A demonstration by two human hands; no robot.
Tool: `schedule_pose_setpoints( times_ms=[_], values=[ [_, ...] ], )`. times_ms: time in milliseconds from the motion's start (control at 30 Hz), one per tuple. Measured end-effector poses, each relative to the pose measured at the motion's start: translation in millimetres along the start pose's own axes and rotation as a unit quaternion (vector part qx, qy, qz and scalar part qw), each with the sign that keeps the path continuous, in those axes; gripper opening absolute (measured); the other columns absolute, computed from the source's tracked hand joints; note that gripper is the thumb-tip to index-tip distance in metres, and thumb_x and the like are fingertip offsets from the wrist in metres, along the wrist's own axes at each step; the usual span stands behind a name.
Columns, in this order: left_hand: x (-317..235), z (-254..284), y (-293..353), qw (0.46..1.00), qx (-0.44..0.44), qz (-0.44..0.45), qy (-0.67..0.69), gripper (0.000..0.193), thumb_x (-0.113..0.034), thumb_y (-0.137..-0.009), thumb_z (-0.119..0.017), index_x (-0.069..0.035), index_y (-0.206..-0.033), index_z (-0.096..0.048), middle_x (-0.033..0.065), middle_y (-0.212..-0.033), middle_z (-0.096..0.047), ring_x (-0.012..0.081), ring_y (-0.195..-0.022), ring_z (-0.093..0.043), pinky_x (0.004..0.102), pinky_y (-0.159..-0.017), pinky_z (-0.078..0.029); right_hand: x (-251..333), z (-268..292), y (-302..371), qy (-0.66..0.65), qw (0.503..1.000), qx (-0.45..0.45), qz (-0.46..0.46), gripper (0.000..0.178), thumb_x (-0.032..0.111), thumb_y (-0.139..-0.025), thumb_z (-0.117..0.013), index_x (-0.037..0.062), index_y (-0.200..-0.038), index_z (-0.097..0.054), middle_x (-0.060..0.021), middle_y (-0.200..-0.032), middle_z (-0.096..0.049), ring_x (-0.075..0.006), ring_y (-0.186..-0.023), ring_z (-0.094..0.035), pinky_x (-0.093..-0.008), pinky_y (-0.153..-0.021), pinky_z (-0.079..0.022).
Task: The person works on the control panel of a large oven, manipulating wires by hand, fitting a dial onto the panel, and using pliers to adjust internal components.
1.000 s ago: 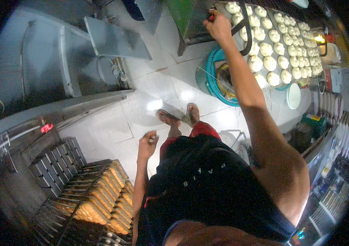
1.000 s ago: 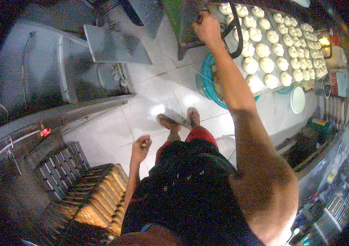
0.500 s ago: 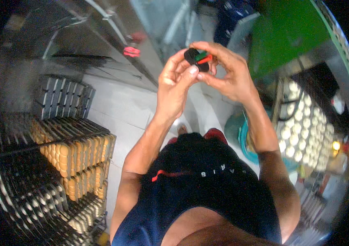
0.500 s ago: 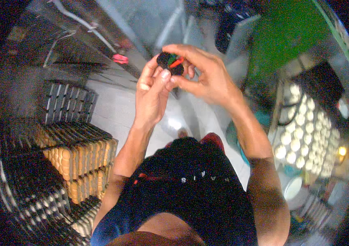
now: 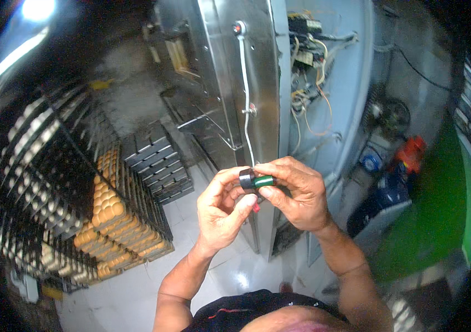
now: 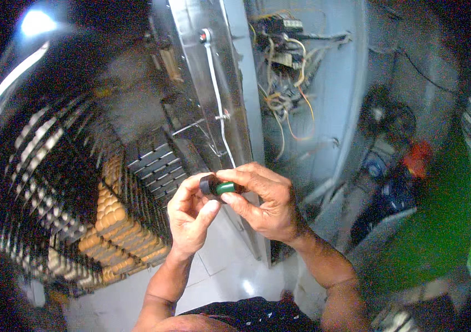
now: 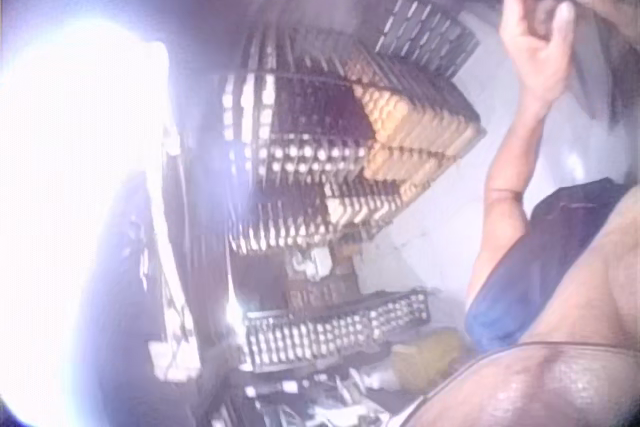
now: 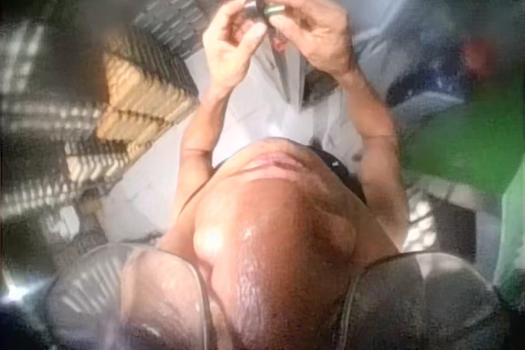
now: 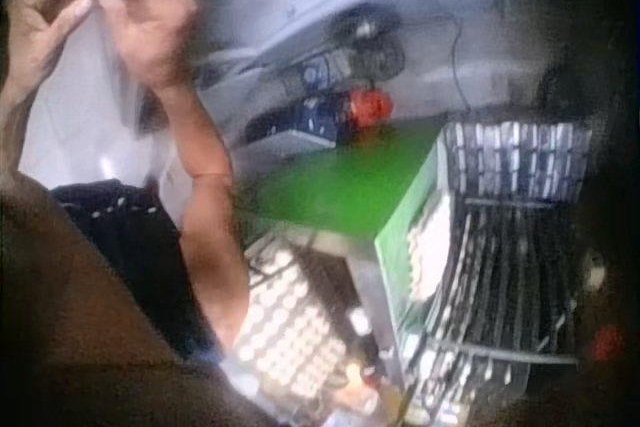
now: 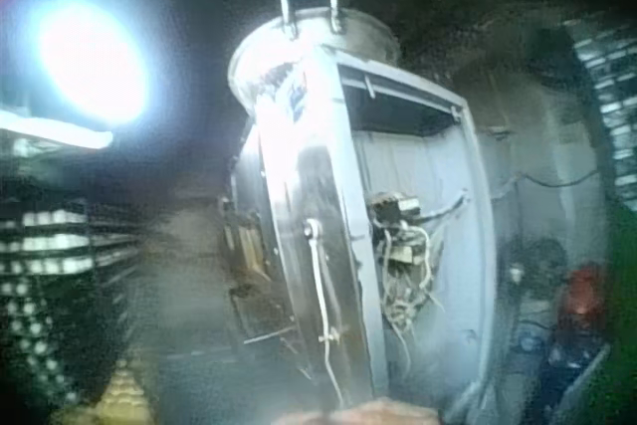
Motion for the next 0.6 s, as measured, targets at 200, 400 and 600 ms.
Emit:
schedule_pose_setpoints(
  times_ms=[200,400,600],
  values=[
    [-38,-20,-40,0.990,-0.049,-0.065,-0.113,0.050,0.009,-0.090,-0.068,0.004,-0.138,-0.053,0.0111,-0.125,-0.063,0.0180,-0.112,-0.064,0.0306,-0.096,-0.055,1,19,-47,-0.101,0.994,0.033,0.010,0.032,0.001,-0.089,-0.073,-0.0011,-0.121,-0.069,-0.0102,-0.105,-0.071,-0.0157,-0.097,-0.069,-0.0293,-0.085,-0.056],
    [-82,-4,-117,0.970,-0.117,-0.155,-0.148,0.040,-0.009,-0.095,-0.073,0.002,-0.131,-0.060,0.0083,-0.113,-0.069,0.0142,-0.103,-0.065,0.0296,-0.087,-0.055,31,43,-108,-0.048,0.992,-0.078,0.086,0.036,-0.004,-0.094,-0.069,-0.0048,-0.130,-0.063,-0.0102,-0.115,-0.069,-0.0137,-0.104,-0.066,-0.0278,-0.093,-0.055],
    [-81,25,-195,0.967,-0.130,-0.177,-0.129,0.035,-0.014,-0.098,-0.070,0.002,-0.128,-0.062,0.0094,-0.114,-0.070,0.0145,-0.096,-0.068,0.0295,-0.084,-0.057,-18,85,-143,-0.128,0.971,-0.178,0.094,0.028,0.011,-0.099,-0.069,-0.0055,-0.121,-0.065,-0.0088,-0.106,-0.070,-0.0119,-0.096,-0.066,-0.0230,-0.087,-0.053]
  ],
)
Point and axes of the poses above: each hand's wrist, its own y-axis away from the middle knuckle, its own z-axis out of the back of the hand, x = y × z, the point moved 6 cm from there along -y, towards the middle knuckle
